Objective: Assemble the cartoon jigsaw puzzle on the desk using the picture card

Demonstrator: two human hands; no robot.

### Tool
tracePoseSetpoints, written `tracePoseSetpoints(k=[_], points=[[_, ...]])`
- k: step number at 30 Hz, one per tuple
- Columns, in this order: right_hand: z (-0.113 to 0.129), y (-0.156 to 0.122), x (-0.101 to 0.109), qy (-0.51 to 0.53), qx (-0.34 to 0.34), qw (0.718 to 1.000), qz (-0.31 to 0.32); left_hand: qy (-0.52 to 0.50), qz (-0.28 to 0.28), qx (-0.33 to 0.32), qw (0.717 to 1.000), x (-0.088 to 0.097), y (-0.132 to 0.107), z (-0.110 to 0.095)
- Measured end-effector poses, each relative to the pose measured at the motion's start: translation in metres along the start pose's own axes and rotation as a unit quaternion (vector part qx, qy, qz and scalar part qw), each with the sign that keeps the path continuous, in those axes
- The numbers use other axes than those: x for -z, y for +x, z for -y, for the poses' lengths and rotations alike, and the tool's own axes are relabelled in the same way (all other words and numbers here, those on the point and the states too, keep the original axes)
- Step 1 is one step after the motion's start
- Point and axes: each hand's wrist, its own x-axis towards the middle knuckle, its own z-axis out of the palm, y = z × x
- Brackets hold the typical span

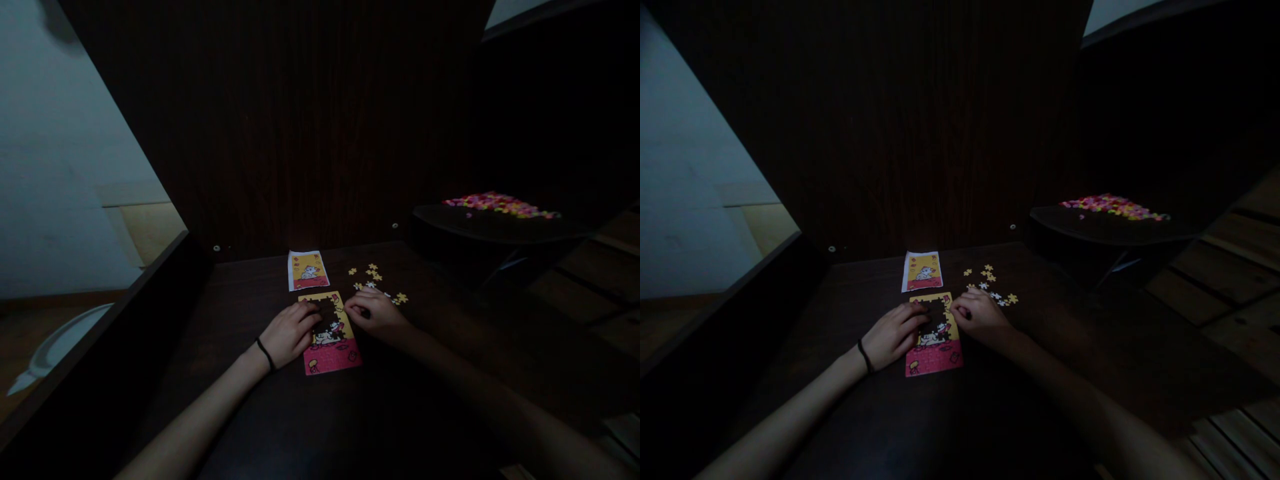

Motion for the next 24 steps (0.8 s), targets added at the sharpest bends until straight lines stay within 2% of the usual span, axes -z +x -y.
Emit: tracePoseSetpoints(k=[4,8,12,16,19,24], points=[[0.000,0.000,-0.001,0.008,0.006,1.000,0.020,0.002,0.005,0.000,1.000,0.000,0.000,-0.001],[-0.001,-0.002,-0.003,0.004,0.009,0.998,0.069,-0.004,0.003,0.001,1.000,0.000,-0.001,0.000],[-0.002,-0.004,-0.003,-0.007,0.006,0.994,0.107,-0.027,-0.028,0.015,0.999,0.002,0.000,-0.001],[-0.001,-0.004,-0.002,0.014,0.005,0.993,0.119,-0.074,-0.052,0.034,0.995,0.005,0.002,-0.006],[0.000,-0.003,0.000,0.016,-0.005,0.991,0.131,-0.099,-0.045,0.052,0.993,0.006,0.005,-0.011],[0.001,-0.001,0.004,0.021,-0.012,0.986,0.165,-0.099,-0.015,0.121,0.988,0.005,0.015,-0.020]])
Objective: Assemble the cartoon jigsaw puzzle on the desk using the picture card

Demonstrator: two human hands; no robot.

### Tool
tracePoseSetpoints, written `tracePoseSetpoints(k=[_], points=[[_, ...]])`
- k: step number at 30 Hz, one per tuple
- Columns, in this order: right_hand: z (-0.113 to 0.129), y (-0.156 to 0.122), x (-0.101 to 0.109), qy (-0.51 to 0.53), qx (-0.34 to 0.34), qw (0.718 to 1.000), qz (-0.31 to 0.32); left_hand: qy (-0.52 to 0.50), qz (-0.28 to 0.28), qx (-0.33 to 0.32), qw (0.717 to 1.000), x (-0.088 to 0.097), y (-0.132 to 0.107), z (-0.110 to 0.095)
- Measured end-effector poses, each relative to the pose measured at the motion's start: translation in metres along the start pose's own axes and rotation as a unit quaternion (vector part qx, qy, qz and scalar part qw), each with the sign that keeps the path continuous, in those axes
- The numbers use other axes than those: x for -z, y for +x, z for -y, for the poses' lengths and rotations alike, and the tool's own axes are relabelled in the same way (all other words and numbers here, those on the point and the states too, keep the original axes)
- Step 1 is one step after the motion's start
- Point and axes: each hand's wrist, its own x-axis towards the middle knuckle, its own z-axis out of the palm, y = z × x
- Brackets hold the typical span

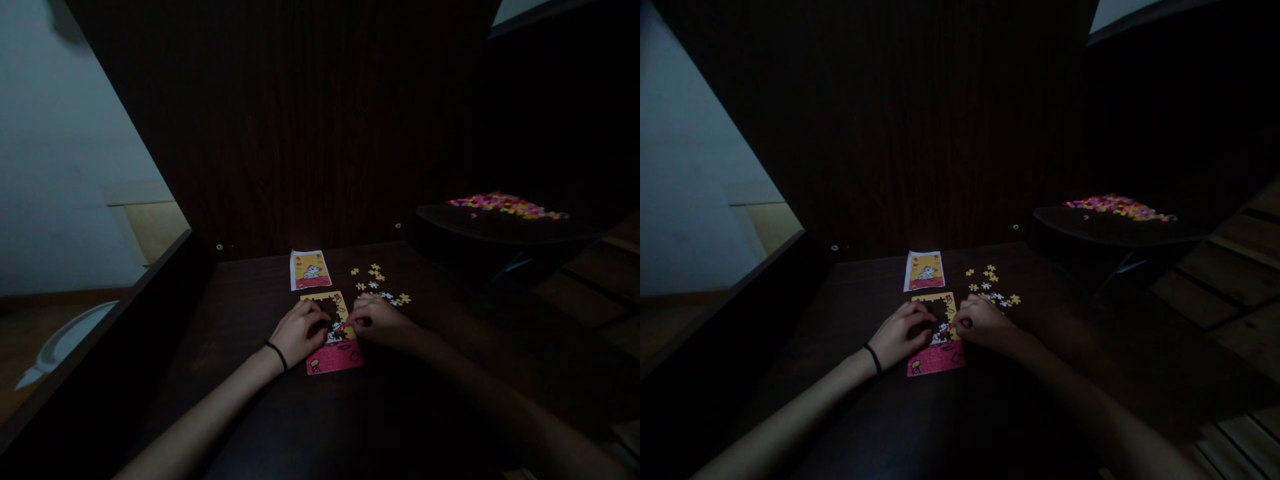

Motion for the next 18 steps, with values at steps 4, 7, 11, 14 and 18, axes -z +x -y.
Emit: tracePoseSetpoints(k=[4,7,11,14,18], points=[[0.000,0.000,0.001,0.002,-0.007,1.000,0.008,0.011,0.013,0.046,0.999,-0.001,0.012,-0.012],[-0.001,0.001,0.000,0.007,-0.003,1.000,0.004,0.033,0.026,0.072,0.997,-0.003,0.019,-0.018],[0.001,0.001,-0.001,0.000,-0.005,1.000,0.000,0.047,0.060,0.076,0.994,-0.008,0.022,-0.020],[0.002,0.001,-0.001,-0.009,-0.009,1.000,-0.004,0.052,0.068,0.082,0.993,-0.010,0.022,-0.020],[0.001,0.001,-0.002,-0.005,-0.001,1.000,-0.007,0.050,0.065,0.092,0.992,-0.012,0.023,-0.021]])
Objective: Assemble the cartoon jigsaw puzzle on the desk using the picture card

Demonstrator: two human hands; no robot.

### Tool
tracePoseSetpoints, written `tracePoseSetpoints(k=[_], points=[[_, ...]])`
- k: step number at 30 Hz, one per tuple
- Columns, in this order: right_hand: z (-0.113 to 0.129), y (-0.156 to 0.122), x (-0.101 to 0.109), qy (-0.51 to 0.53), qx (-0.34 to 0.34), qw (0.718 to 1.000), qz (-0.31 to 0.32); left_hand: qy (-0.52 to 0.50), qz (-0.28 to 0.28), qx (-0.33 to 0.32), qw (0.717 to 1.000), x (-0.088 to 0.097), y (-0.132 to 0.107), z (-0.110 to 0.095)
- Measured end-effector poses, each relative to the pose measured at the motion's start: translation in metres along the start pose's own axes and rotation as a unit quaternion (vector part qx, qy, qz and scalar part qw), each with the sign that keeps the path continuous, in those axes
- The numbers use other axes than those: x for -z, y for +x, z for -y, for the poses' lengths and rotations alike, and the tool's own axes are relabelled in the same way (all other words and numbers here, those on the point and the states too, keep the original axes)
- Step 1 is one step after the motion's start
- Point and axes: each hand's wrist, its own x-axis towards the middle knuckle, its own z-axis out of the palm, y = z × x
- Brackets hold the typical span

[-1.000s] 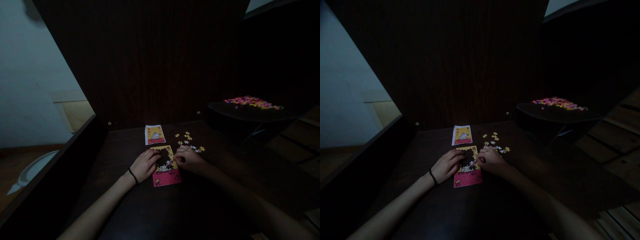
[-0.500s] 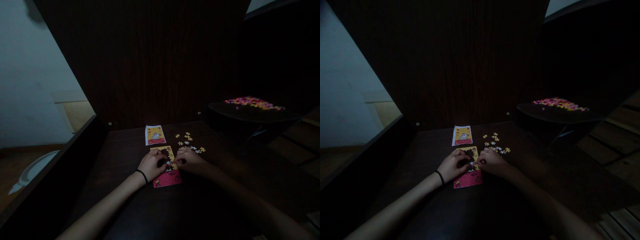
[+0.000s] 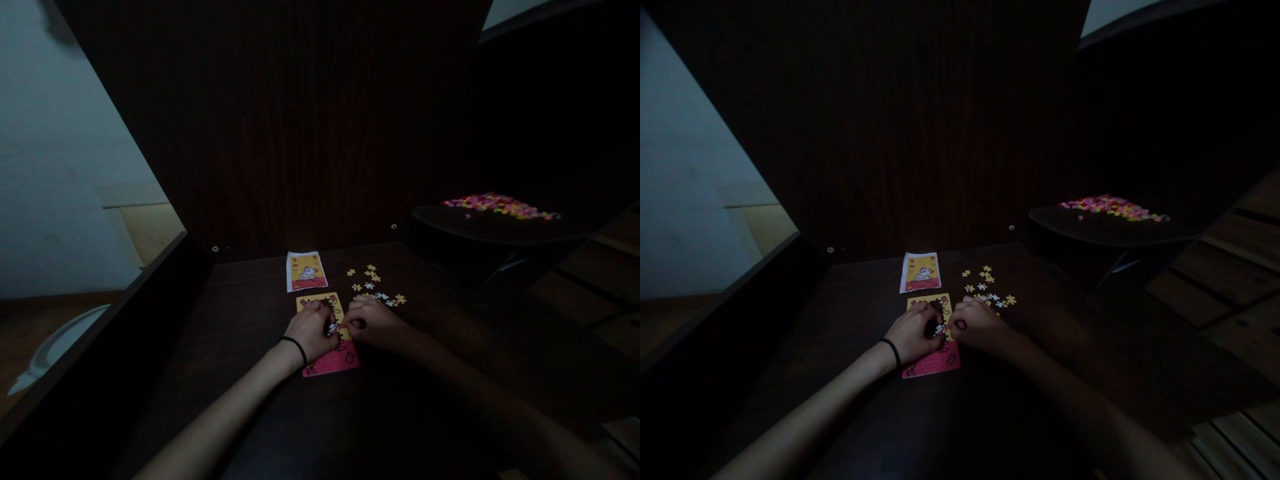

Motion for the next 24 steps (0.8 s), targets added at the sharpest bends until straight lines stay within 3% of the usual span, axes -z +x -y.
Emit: tracePoseSetpoints(k=[24], points=[[-0.0008,0.0001,-0.0012,-0.006,0.004,1.000,0.000,0.023,0.006,-0.010,1.000,-0.0043,0.0016,0.0005]])
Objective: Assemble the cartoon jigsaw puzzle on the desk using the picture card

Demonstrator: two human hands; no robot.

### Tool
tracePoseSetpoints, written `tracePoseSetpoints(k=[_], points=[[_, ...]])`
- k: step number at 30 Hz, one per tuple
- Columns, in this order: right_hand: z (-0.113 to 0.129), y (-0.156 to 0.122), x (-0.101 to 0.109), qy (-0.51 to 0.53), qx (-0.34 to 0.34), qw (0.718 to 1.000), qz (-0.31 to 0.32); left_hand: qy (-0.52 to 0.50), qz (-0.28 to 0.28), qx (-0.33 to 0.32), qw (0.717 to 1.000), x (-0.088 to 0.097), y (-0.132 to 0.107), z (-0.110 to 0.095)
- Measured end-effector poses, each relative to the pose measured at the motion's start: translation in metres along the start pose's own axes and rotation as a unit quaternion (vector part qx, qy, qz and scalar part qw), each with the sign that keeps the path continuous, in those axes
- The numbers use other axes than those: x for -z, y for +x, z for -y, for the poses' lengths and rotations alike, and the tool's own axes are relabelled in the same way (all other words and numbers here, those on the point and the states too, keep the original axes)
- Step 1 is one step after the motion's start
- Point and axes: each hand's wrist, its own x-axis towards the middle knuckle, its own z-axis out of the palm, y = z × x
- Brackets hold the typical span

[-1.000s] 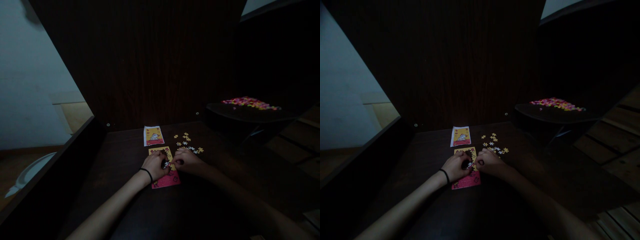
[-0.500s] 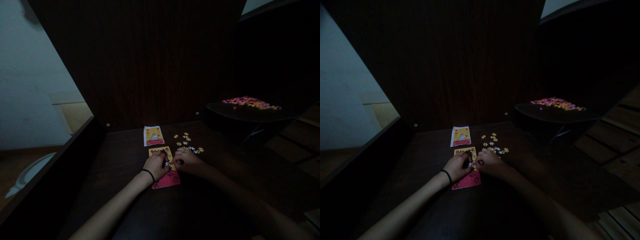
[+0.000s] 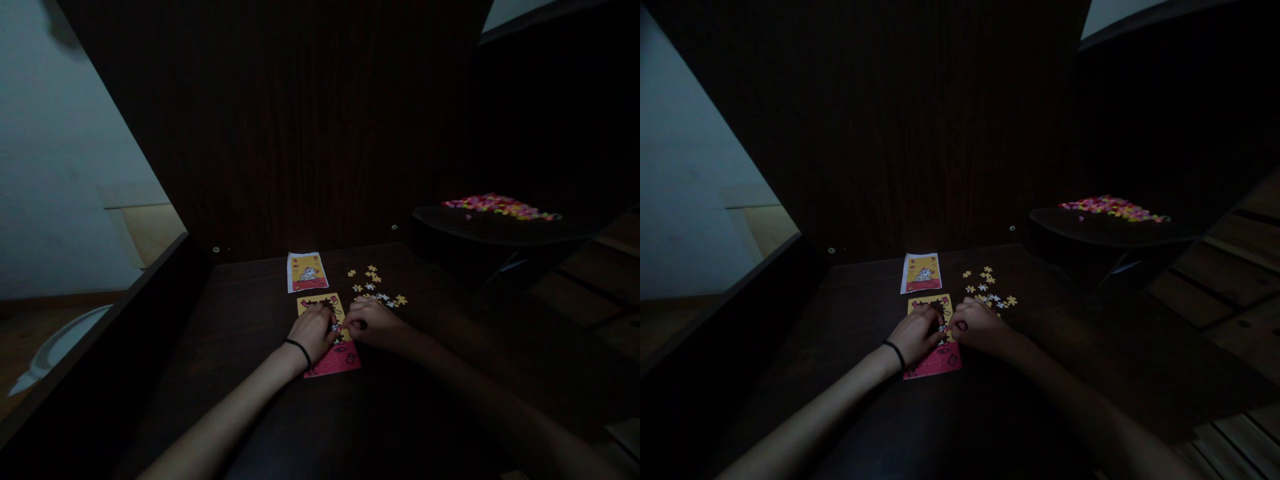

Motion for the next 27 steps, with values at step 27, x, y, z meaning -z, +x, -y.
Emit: tracePoseSetpoints(k=[27], points=[[0.006,0.001,0.005,-0.016,-0.014,0.999,0.031,0.053,0.029,0.000,0.998,0.003,0.001,-0.003]])
